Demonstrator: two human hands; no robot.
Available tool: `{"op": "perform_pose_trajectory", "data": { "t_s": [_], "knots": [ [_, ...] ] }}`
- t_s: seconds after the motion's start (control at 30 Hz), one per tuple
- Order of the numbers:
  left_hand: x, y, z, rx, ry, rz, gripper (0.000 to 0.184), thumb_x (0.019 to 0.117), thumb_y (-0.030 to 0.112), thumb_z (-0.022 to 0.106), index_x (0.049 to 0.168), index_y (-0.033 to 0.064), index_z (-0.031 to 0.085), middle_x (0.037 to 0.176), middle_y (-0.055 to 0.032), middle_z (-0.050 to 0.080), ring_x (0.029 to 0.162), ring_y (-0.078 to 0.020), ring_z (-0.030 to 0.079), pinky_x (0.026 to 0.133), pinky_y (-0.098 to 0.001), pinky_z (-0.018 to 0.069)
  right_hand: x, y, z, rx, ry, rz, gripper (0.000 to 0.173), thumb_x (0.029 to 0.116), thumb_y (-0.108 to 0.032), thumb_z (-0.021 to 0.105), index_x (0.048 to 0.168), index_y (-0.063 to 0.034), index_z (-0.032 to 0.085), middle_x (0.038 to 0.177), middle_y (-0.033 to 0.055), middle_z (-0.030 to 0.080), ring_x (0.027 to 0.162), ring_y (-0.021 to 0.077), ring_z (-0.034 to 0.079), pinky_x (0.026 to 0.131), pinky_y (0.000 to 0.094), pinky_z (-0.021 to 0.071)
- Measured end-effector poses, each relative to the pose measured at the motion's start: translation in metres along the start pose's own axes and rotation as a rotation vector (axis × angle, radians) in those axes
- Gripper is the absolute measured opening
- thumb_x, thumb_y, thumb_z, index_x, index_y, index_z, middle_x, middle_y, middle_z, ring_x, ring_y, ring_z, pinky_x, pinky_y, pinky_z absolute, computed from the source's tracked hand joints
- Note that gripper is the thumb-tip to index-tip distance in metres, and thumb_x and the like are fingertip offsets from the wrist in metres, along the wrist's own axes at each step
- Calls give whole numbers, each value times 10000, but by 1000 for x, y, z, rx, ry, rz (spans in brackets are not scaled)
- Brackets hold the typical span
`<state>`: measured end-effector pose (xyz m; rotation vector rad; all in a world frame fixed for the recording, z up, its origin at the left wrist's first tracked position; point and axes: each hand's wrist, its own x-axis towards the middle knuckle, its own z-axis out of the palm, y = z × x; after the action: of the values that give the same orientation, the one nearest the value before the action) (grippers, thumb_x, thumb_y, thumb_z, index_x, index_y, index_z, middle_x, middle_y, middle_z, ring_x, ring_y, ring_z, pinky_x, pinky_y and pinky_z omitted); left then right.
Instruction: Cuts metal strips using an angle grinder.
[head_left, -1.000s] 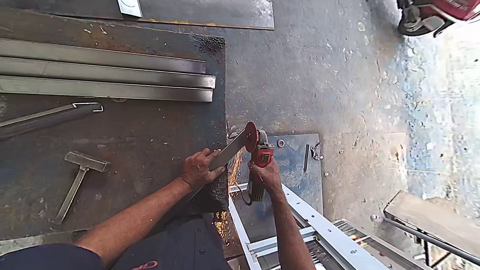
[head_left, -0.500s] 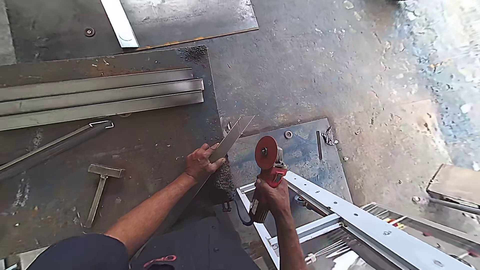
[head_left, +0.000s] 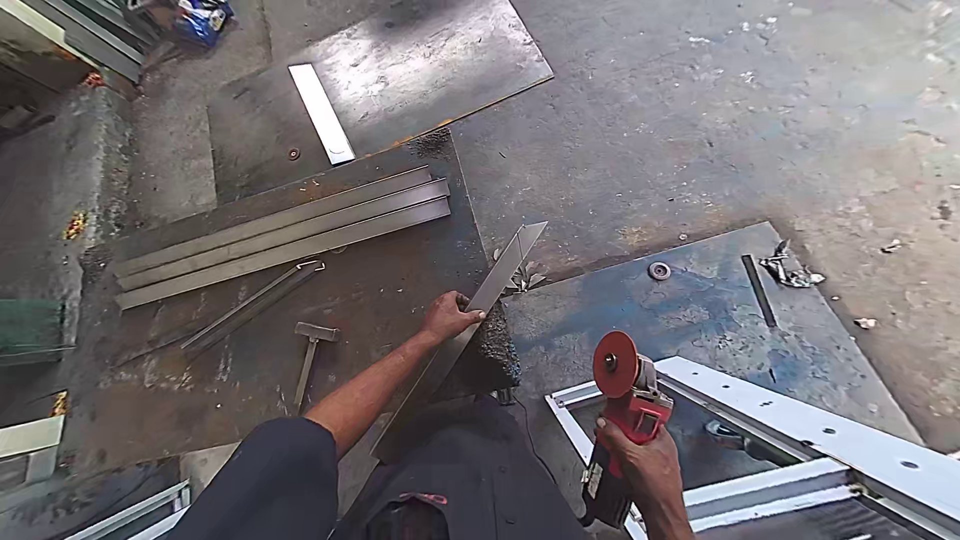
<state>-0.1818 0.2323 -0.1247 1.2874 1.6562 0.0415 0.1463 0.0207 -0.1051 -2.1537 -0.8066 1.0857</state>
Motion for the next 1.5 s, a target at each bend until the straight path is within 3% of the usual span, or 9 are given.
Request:
{"op": "perform_pose_trajectory", "data": {
  "t_s": [0.17,0.27,0.37,0.47,0.67,0.87,0.93,1.2,1.5],
  "knots": [
    [-9,3,16,12,-43,142,595,989,427,659,1339,-42,555,1204,-230,681,1131,-314,679,1023,-491,526,-10,0,-6,35,-36,-7,743,680,-216,834,1307,48,533,1052,143,674,885,144,671,812,389,580],
    [-5,4,7,-36,-107,215,484,1031,399,606,1258,-28,590,1118,-213,686,1041,-296,684,961,-494,534,-8,-10,-4,27,-43,-45,732,694,-165,824,1312,71,512,1064,135,659,891,93,659,823,319,574],
    [-13,8,-19,-2,-89,256,467,1041,402,584,1263,-8,582,1075,-192,694,1000,-277,693,933,-480,547,-5,-17,2,-1,-80,-94,741,684,-219,831,1297,70,534,1062,149,667,908,126,658,833,365,566],
    [-9,29,-47,146,-49,285,506,1037,476,557,1275,30,589,1052,-172,701,1002,-296,697,933,-525,550,0,-29,-3,-43,-21,-83,708,637,-359,843,1212,-9,623,970,95,707,849,159,688,779,437,584],
    [24,21,-111,391,-3,393,444,1037,451,587,1246,61,611,957,-176,699,921,-331,704,867,-567,552,22,-55,5,-103,-64,-141,675,630,-384,855,1182,-59,642,952,33,722,848,112,702,791,371,601],
    [51,-2,-110,650,-56,480,434,1021,474,604,1280,126,629,1096,-138,712,1035,-336,708,871,-592,560,39,-86,9,-167,-75,-171,689,627,-389,854,1185,-54,629,952,19,715,857,82,694,795,326,592],
    [59,-15,-105,685,-59,573,434,1018,446,617,1294,112,646,1091,-140,715,1001,-341,717,845,-579,571,46,-95,13,-174,-105,-188,683,637,-386,853,1191,-56,627,964,10,717,865,64,695,801,301,594],
    [68,-42,-78,784,262,786,406,976,476,626,976,70,646,773,-101,654,699,-311,703,580,-482,564,78,-119,31,-321,-194,-229,715,664,-418,845,1241,-66,614,1022,10,710,922,62,681,848,310,573],
    [73,-51,-74,758,309,827,370,949,447,642,918,78,628,739,-96,621,669,-308,680,546,-473,541,89,-122,49,-396,-253,-199,723,667,-438,837,1245,-68,610,1015,25,710,921,89,685,841,344,576]
  ]
}}
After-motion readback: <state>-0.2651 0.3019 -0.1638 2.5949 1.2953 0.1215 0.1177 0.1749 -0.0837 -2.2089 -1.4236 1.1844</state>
